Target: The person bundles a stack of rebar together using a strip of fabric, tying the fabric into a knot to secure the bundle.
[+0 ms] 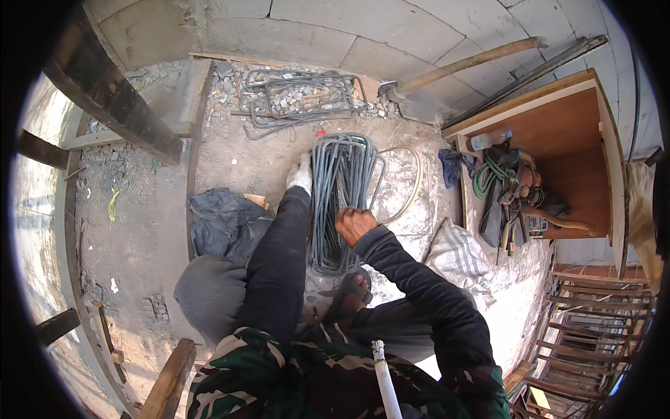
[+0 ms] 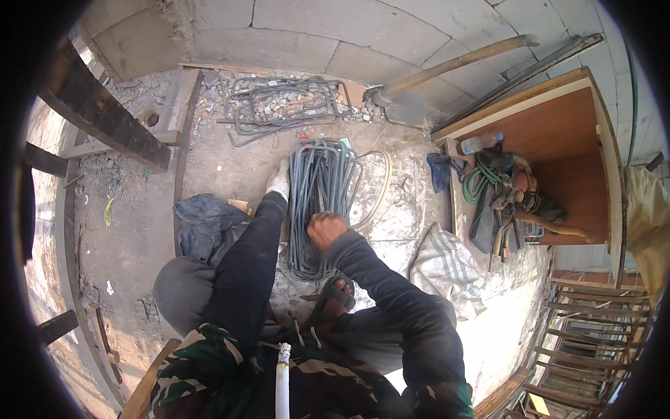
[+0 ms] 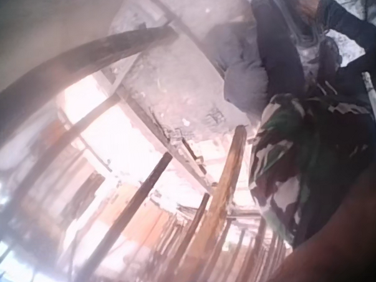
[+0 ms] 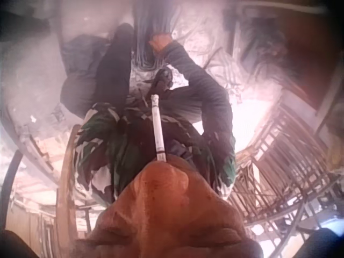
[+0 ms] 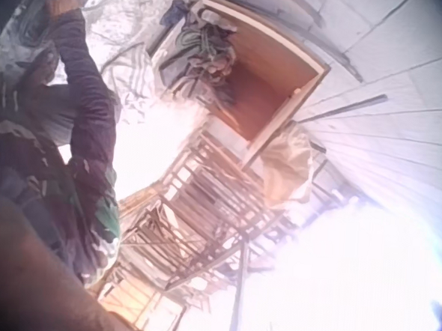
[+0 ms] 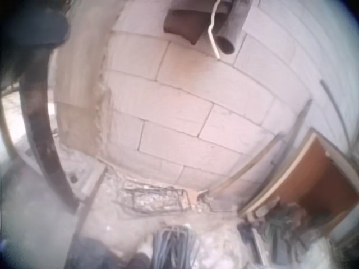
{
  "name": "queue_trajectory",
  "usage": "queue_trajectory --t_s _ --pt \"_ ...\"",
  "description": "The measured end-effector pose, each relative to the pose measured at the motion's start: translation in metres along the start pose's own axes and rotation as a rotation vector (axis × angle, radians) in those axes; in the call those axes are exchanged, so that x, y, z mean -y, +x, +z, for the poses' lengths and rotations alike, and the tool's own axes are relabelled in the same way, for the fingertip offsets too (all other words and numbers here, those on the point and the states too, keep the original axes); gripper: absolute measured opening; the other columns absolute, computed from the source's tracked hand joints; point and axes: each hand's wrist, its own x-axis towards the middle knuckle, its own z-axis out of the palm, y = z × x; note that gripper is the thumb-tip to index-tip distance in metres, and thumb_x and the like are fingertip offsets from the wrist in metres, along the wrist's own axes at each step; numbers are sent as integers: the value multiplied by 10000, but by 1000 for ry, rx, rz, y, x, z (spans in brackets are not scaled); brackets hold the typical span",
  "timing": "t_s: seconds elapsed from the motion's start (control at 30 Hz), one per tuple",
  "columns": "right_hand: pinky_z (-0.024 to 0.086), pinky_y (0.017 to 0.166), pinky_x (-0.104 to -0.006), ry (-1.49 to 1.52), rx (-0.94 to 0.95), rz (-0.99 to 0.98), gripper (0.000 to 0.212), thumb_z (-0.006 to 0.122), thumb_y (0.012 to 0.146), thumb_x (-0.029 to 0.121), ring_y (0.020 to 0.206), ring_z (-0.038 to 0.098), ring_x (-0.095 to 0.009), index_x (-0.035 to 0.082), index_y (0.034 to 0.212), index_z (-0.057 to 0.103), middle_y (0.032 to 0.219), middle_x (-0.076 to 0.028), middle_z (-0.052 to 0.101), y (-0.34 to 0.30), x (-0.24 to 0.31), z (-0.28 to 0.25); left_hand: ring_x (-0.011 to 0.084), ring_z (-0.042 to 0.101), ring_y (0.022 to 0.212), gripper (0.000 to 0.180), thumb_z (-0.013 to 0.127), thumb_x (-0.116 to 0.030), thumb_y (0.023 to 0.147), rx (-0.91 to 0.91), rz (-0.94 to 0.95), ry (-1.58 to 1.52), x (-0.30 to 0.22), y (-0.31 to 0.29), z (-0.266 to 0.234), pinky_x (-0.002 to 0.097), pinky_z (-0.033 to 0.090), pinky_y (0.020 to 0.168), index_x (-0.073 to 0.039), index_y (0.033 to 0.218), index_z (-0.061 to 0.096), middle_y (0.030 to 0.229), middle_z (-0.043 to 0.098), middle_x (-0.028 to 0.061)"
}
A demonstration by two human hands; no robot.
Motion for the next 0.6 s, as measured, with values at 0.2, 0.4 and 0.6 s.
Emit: queue_trajectory --t_s 0.2,0.4,0.6 --pt "510 502 -357 202 121 86 269 544 805 170 615 668 -233 -56 909 646 800 -187 674 9 39 11 419 534 1167 778 379 -659 867 -25 -24 87 0 16 -15 435 381 1000 -7 1234 594 1208 586 291" --pt "461 488 -351 -1 78 236 217 562 781 173 580 610 -206 -12 847 653 671 -96 625 3 43 15 415 545 1153 550 373 -468 937 -182 129 474 -20 31 -11 468 413 981 -65 1254 576 1228 587 252" --pt "380 606 -363 -77 -12 269 235 570 772 196 786 548 -241 -2 826 685 812 -121 601 -1 36 15 326 613 1032 399 395 -364 985 417 449 459 -7 102 1 407 461 901 -119 1234 587 1108 663 161"
